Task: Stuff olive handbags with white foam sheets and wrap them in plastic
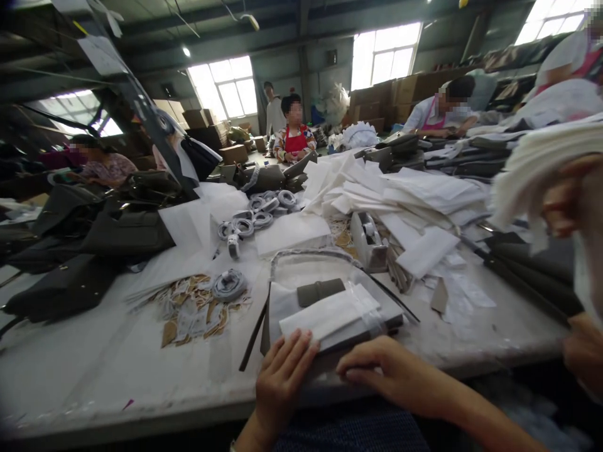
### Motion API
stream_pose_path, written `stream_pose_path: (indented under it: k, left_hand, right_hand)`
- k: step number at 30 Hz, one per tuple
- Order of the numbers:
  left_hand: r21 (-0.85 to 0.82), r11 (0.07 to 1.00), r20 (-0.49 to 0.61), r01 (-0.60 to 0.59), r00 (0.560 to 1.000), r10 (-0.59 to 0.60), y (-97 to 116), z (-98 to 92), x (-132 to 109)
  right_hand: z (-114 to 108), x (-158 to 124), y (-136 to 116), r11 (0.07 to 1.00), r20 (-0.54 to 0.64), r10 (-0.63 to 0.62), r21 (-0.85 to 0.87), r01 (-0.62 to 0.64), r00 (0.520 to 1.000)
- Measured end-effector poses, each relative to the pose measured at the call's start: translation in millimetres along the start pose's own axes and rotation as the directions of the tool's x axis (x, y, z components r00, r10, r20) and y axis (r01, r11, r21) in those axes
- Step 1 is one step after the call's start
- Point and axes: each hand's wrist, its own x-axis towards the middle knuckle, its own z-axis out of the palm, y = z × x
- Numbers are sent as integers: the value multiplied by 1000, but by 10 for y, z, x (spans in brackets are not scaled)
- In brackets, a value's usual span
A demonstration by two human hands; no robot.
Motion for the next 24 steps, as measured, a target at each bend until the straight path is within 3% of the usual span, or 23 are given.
stream_pose_path:
  k: [2, 5, 7, 9, 12, 14, 17, 19, 21, 24]
  left_hand:
    - [7, 999, -4, 41, 999, -41, 88, 6, -30]
    - [20, 998, -2, 62, 998, -62, 157, -25, -21]
    - [26, 998, 0, 50, 999, -50, 175, -46, -2]
    - [33, 999, -6, 37, 999, -37, 184, -50, 9]
    - [56, 998, -11, 31, 999, -30, 176, -19, -12]
    - [68, 998, 6, 14, 1000, -14, 153, 22, -57]
    - [42, 999, 25, -14, 1000, 13, 106, 84, -138]
    - [4, 1000, 21, -9, 1000, 9, 79, 106, -173]
    - [-34, 999, 26, 1, 1000, 0, 62, 111, -177]
    - [-99, 995, 41, 25, 999, -21, 50, 108, -144]
  right_hand:
    - [-104, 181, -163, 997, -73, -72, 3, 72, 995]
    - [-239, 786, -180, 985, -253, -139, -138, 106, 957]
    - [-272, 1284, -119, 950, -289, -81, -312, -13, 954]
    - [-254, 1713, -84, 922, -287, -24, -377, -90, 958]
    - [-150, 2011, -143, 898, -283, 2, -422, -126, 959]
    - [-27, 1936, -235, 894, -298, -29, -435, -109, 954]
    - [202, 1497, -343, 914, -348, -184, -404, 29, 919]
    - [308, 1072, -330, 914, -424, -343, -356, 194, 838]
    - [319, 607, -219, 906, -538, -402, -352, 236, 741]
    - [174, -77, 103, 921, -740, -305, -390, -12, 600]
